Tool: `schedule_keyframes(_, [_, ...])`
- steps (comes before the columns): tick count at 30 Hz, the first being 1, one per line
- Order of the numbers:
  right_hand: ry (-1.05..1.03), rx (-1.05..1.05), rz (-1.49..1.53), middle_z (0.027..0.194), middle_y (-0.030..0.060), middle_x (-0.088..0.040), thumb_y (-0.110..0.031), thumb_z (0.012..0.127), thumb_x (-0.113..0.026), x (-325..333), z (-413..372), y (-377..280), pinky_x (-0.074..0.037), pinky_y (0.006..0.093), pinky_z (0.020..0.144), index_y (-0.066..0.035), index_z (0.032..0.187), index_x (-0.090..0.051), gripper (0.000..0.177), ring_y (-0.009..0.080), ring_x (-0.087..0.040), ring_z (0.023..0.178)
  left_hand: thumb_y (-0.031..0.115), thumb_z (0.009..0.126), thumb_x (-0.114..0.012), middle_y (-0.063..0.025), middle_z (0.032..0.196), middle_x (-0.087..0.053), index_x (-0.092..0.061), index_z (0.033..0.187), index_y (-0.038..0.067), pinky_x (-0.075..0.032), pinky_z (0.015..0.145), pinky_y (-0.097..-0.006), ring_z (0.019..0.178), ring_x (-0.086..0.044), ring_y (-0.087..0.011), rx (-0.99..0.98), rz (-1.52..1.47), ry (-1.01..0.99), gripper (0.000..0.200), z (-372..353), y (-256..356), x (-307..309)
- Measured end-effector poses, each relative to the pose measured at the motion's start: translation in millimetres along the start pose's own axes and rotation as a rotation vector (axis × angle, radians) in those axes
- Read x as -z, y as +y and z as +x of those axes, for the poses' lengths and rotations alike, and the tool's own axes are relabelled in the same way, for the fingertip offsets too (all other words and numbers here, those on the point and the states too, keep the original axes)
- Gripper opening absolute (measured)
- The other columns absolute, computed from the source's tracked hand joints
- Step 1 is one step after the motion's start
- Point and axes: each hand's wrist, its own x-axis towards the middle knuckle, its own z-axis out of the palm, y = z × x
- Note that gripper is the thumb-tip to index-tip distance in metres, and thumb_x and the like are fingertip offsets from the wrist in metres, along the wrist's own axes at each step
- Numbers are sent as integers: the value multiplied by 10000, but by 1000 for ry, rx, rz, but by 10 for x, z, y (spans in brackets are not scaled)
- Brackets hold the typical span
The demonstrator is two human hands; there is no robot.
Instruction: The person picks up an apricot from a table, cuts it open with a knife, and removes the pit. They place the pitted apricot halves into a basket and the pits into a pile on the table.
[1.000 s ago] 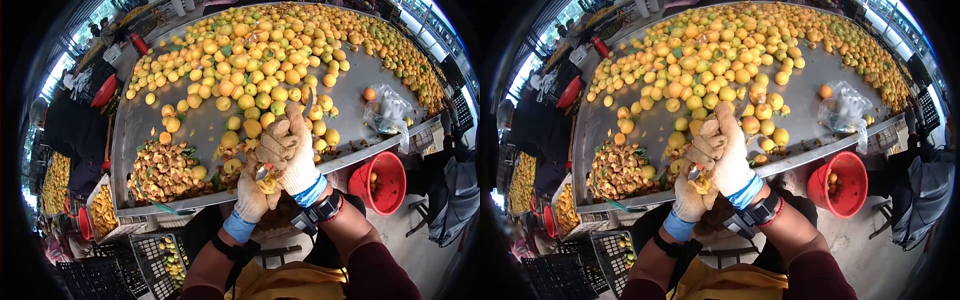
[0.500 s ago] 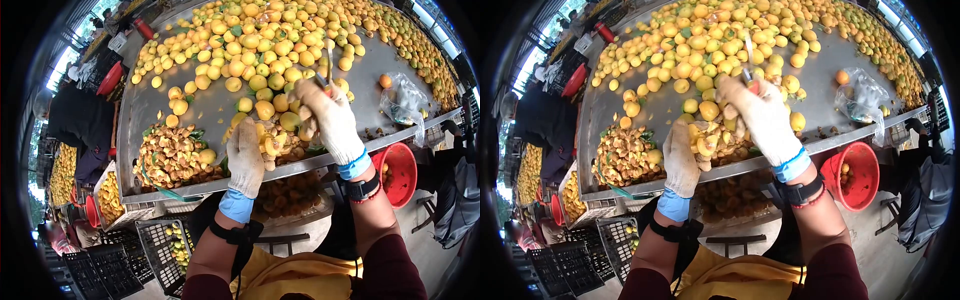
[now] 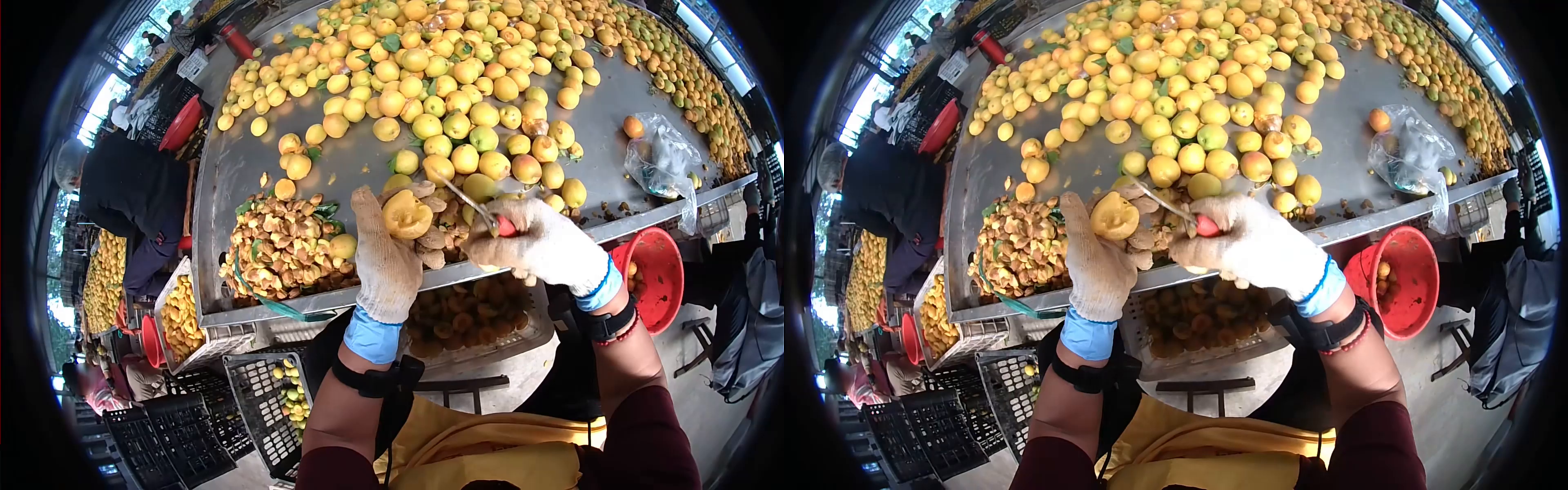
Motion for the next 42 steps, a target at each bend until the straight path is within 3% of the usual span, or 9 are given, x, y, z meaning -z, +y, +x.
schedule_keyframes(7, [126, -42, 88, 736, -53, -587, -264, 941, -759, -8, -85, 217, -423, 217, 506, -65, 900, -672, 221, 52, -534, 567, 738, 1038, -332, -96, 1007, -729, -629, 1271, 62, -416, 492, -281, 636, -590, -149, 167, 70, -41, 774, -192, 188, 46])
schedule_keyframes(14, [308, -28, 117, 764, -31, -622, -235, 983, -712, 173, 136, 342, -475, 213, 500, -28, 1054, -693, 219, 59, -551, 561, 420, 1091, -479, -93, 977, -715, -688, 1214, 73, -357, 464, -222, 597, -553, -100, 416, 380, -325, 424, -669, 282, -60])
schedule_keyframes(17, [236, 84, 358, 833, 1, -664, -224, 991, -700, 72, 187, 282, -526, 215, 536, -11, 1086, -692, 234, 75, -608, 608, 282, 1051, -578, -113, 1201, -711, -627, 1346, 27, -567, 842, -317, 950, -690, -165, 595, 662, -399, 393, -739, 228, -132])
schedule_keyframes(22, [456, 186, 442, 967, 39, -711, -297, 1004, -682, 401, 178, 236, -545, 235, 515, -20, 1166, -663, 321, 101, -649, 628, 178, 1016, -641, -53, 1058, -717, -659, 1306, 8, -566, 694, -261, 809, -681, -118, 165, 1257, -655, 336, -635, 512, -63])
schedule_keyframes(24, [459, 154, 512, 921, 41, -713, -297, 1011, -664, 489, 137, 266, -483, 231, 464, -41, 1166, -642, 300, 78, -580, 568, 165, 1015, -623, -39, 912, -689, -666, 1286, 5, -522, 609, -232, 721, -635, -90, -2, 1157, -375, 318, -363, 610, -106])
schedule_keyframes(26, [486, 100, 418, 912, 39, -710, -282, 1004, -664, 467, 61, 221, -454, 225, 456, -42, 1136, -637, 276, 64, -545, 554, 249, 962, -669, -167, 950, -729, -694, 1127, 15, -556, 815, -391, 868, -720, -318, -384, 1367, -250, 288, 80, 590, -226])
schedule_keyframes(34, [488, 92, 382, 904, 28, -690, -310, 1014, -668, 466, 33, 226, -510, 236, 509, -33, 1181, -628, 326, 77, -594, 590, 480, 836, -727, -234, 1151, -715, -658, 1165, 7, -548, 912, -476, 1096, -686, -404, -184, 2297, -386, 580, 1168, 24, -516])
schedule_keyframes(39, [405, 64, 439, 836, 38, -675, -353, 1029, -641, 480, -37, 208, -509, 232, 510, -45, 1178, -637, 342, 88, -600, 568, 441, 947, -637, -205, 1069, -722, -668, 1222, 13, -599, 831, -427, 931, -740, -308, -241, 1728, -195, 509, 1092, 242, -283])
schedule_keyframes(42, [313, 38, 361, 785, 48, -659, -390, 1035, -617, 383, -116, 136, -493, 225, 485, -49, 1135, -659, 358, 96, -589, 522, 387, 1083, -505, -178, 1091, -723, -602, 1320, -2, -605, 737, -347, 854, -720, -238, 214, 324, -331, 466, 831, 379, -171])
